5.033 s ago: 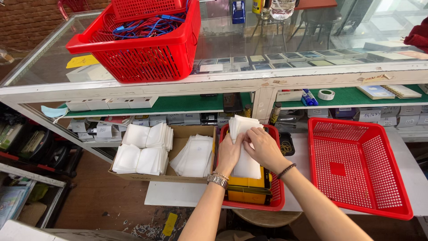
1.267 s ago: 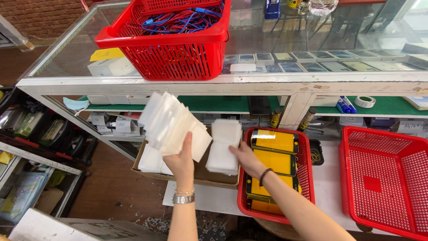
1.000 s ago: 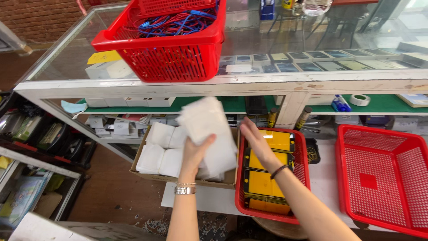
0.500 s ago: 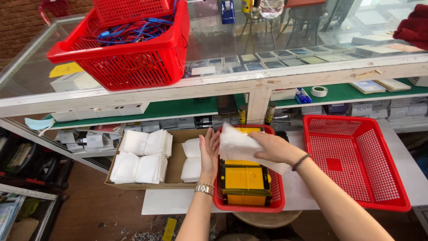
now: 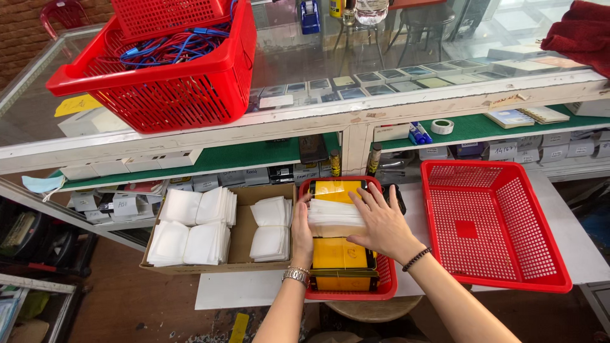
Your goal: The person arranges yellow pouches in a red basket, stacks white paper sheets into a cardboard box, and moves the box aside. They then coil red and blue cables one at a time from a large basket and place the coiled cables into an adjacent empty basket.
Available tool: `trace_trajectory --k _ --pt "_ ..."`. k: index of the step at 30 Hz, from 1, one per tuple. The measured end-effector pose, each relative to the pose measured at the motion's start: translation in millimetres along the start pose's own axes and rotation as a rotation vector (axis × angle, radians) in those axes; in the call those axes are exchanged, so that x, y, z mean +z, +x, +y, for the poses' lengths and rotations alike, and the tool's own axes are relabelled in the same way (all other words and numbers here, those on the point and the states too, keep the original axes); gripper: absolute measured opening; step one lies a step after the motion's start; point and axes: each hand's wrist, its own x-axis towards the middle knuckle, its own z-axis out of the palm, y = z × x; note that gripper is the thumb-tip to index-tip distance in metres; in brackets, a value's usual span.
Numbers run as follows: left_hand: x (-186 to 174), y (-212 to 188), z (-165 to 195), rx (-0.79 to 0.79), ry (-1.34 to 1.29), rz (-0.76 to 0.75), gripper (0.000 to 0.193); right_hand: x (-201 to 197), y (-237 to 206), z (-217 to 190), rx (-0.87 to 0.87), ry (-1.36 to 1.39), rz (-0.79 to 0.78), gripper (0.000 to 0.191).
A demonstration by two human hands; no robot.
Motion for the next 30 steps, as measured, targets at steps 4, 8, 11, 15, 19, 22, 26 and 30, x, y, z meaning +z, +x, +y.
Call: trace_trajectory --k 4,8,11,15,19,22,26,30 --pt "5 -4 -2 -0.020 -0.037 -0.039 0.059 5 -4 -6 -0.022 -0.045 0.113 0.121" --pt "5 -4 -4 0.028 -0.149 -0.081 0.061 12 4 -23 -0.130 0.022 0.005 0.123" --pt "2 -4 -6 0.017 -0.159 -0.100 0.059 17 10 -35 -0.160 0.056 0.369 0.114" --pt "2 -3 -11 0.039 -0.126 -0.043 0.055 23 4 -25 -0.125 0.049 0.176 0.107" --pt "5 1 -16 -0.047 -0.157 -0.007 0.056 39 -18 16 0.082 1.028 0.607 0.088" --pt "6 2 -16 -0.111 -0.267 0.026 0.062 66 -21 27 0.340 1.570 0.618 0.086" --pt "7 1 -10 -0.191 -0.333 0.074 0.065 100 -11 19 0.353 1.755 0.381 0.087" --pt "7 6 -12 -0.238 -0.315 0.055 0.079 93 2 27 0.363 1.661 0.441 0.089"
